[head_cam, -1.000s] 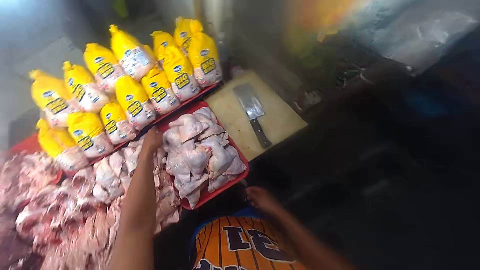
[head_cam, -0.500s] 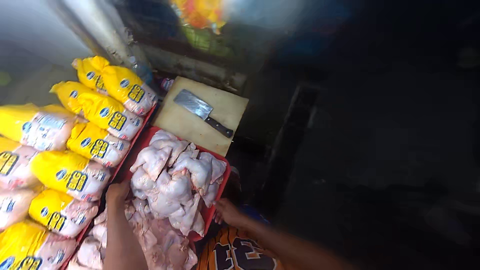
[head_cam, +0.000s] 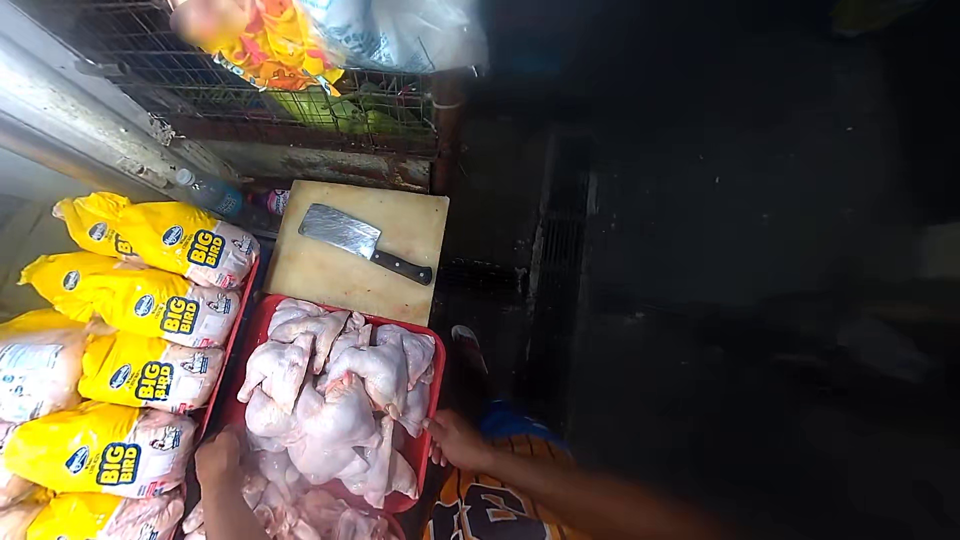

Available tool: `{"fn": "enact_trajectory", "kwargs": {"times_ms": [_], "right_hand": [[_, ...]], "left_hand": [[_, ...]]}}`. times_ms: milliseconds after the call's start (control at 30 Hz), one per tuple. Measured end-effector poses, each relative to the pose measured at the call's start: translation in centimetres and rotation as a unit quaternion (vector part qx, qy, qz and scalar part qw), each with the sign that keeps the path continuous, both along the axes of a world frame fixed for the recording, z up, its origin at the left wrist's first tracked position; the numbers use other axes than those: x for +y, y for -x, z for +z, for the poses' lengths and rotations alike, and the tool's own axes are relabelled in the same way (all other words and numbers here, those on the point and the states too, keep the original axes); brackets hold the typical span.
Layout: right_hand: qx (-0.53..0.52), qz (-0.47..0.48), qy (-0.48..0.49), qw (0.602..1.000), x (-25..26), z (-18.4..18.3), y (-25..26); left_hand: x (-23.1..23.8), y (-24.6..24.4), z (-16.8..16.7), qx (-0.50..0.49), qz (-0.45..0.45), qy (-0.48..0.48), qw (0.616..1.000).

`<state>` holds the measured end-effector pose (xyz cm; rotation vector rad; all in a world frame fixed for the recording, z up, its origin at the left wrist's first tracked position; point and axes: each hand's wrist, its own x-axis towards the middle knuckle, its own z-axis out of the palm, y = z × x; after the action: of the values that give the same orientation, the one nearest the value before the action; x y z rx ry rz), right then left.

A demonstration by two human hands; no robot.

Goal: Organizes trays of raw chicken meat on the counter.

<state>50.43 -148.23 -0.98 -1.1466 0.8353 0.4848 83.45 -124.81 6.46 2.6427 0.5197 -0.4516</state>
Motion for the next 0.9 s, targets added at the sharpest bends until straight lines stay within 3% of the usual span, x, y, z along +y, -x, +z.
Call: {"fn": "enact_trajectory", "kwargs": {"times_ms": [167,267,400,533,700,800,900], "right_hand": [[-0.019,0.023,-0.039,0.999,-0.5,-0.7,0.2],[-0.030,0.086,-0.063,0.994,-1.9,-0.6,0.2],[-0.040,0.204,-0.019,0.978,-4.2,-2.0,0.6],[0.000,0.217,0.029,0.976,-7.7,-2.0,2.2],[0.043,0.159,0.049,0.985,-11.3,-1.6,2.0],[0.042,0.210,0.068,0.974,-12.7,-1.0,0.2],[0.035,0.290,0.067,0.954,-12.3,-0.3,-1.5]], "left_hand": [[-0.2,-0.2,-0.7,-0.011,-0.029,-0.027,0.999],[0.9,-0.1,-0.1,-0.009,-0.053,-0.029,0.998],[1.4,0.4,1.0,-0.028,-0.047,0.058,0.997],[1.7,3.5,3.9,-0.045,-0.069,0.153,0.985],[7.8,9.5,8.4,-0.058,-0.058,0.202,0.976],[11.5,16.3,11.4,-0.105,0.023,0.200,0.974],[15.0,24.2,11.3,-0.144,0.138,0.214,0.956]]}}
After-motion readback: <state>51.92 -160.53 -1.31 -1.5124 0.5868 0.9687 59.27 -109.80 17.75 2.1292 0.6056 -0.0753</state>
